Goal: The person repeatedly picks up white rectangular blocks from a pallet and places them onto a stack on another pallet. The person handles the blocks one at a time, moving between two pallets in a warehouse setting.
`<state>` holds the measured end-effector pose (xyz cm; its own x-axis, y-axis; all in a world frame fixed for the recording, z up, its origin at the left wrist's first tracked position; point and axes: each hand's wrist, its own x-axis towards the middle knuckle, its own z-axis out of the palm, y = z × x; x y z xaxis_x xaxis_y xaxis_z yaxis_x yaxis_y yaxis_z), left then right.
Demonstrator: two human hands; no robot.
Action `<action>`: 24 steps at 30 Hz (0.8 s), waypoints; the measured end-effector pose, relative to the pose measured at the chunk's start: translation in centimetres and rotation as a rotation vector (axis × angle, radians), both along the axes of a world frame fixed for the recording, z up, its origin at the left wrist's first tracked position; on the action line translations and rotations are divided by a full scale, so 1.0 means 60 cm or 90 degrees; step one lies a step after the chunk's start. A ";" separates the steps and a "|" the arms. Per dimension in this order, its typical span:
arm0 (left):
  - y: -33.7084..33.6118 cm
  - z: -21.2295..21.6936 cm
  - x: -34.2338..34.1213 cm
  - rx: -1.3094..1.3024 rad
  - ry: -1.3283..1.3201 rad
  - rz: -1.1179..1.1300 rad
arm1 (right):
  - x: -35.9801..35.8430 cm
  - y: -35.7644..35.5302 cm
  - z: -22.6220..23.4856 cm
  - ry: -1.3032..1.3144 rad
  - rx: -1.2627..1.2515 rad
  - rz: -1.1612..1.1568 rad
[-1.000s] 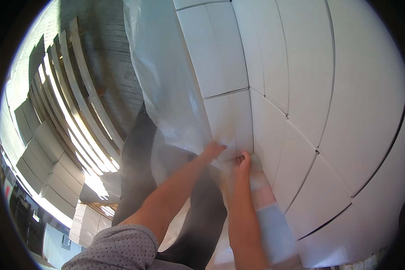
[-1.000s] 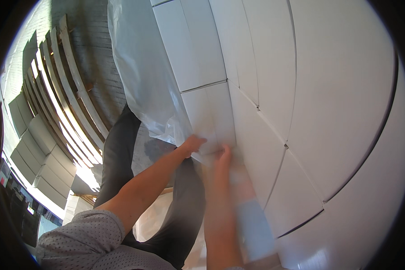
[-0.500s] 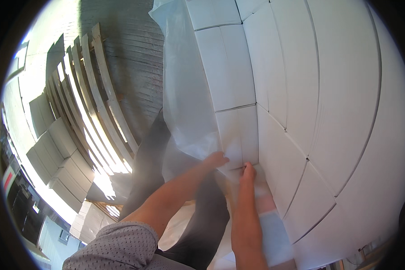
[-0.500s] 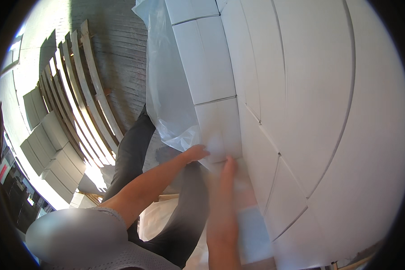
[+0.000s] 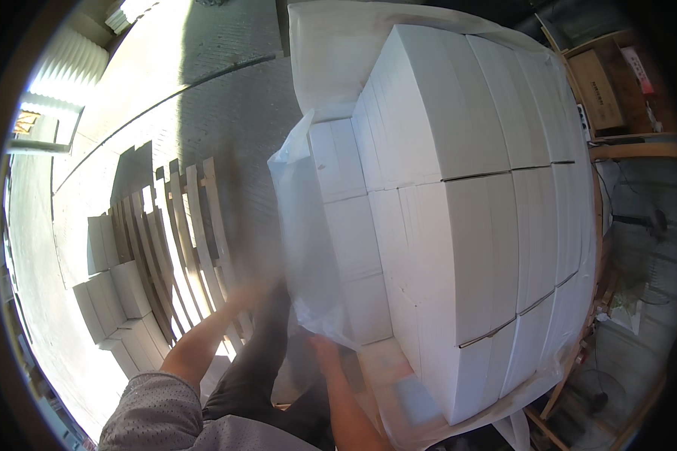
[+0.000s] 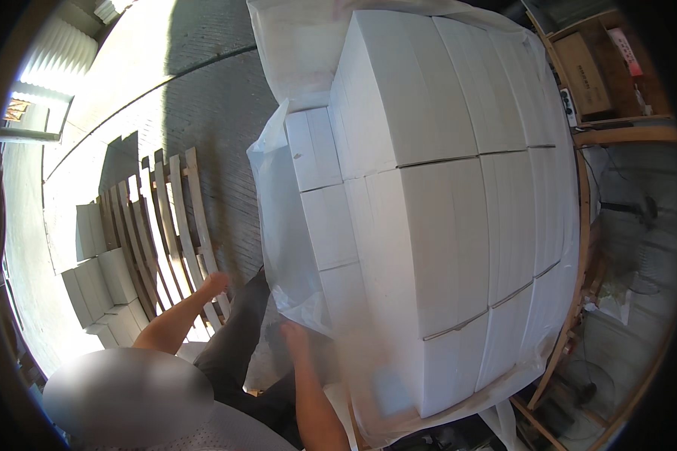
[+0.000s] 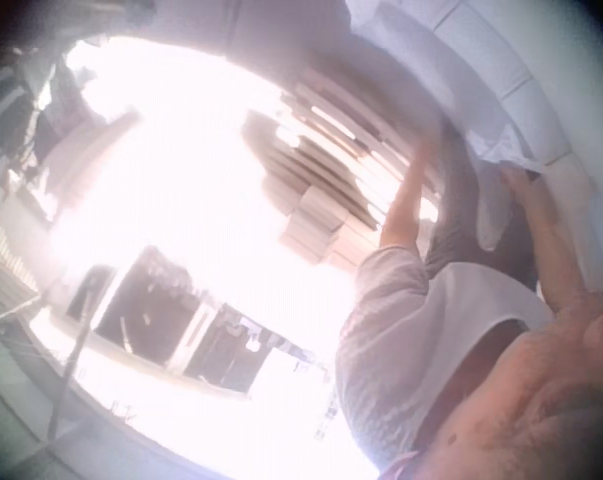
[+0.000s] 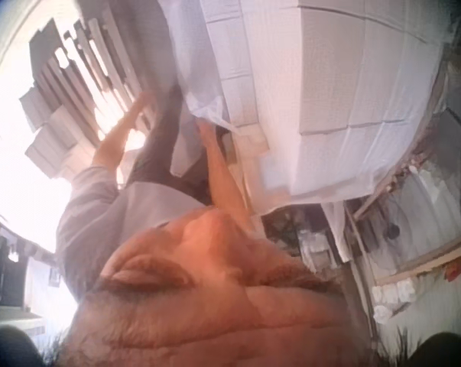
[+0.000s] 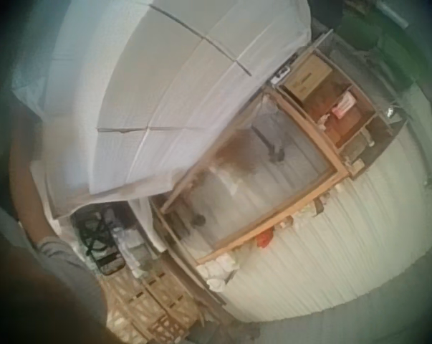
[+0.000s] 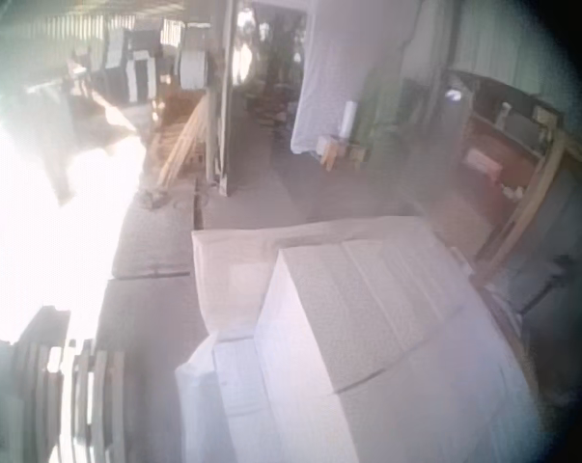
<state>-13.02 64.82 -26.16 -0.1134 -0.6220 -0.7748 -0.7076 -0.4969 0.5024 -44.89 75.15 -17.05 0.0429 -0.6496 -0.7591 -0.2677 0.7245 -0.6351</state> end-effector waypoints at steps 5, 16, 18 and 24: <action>-0.036 0.053 0.162 -0.047 -0.230 -0.383 | 0.008 -0.012 0.129 -0.026 0.097 -0.143; -0.099 0.069 0.117 -0.163 0.058 -0.454 | -0.047 0.076 0.229 -0.125 0.132 -0.479; -0.142 0.117 0.064 -0.362 -0.057 -0.783 | -0.047 0.107 0.225 -0.137 0.116 -0.498; -0.222 0.341 -0.144 -0.474 -0.141 -0.814 | -0.042 0.263 0.187 -0.159 0.091 -0.479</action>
<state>-21.63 51.49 -5.71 -0.7973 -0.4450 -0.4079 -0.5486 0.8160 0.1822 -47.42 90.93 -5.82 -0.1880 -0.4694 -0.8627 0.4624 0.7326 -0.4994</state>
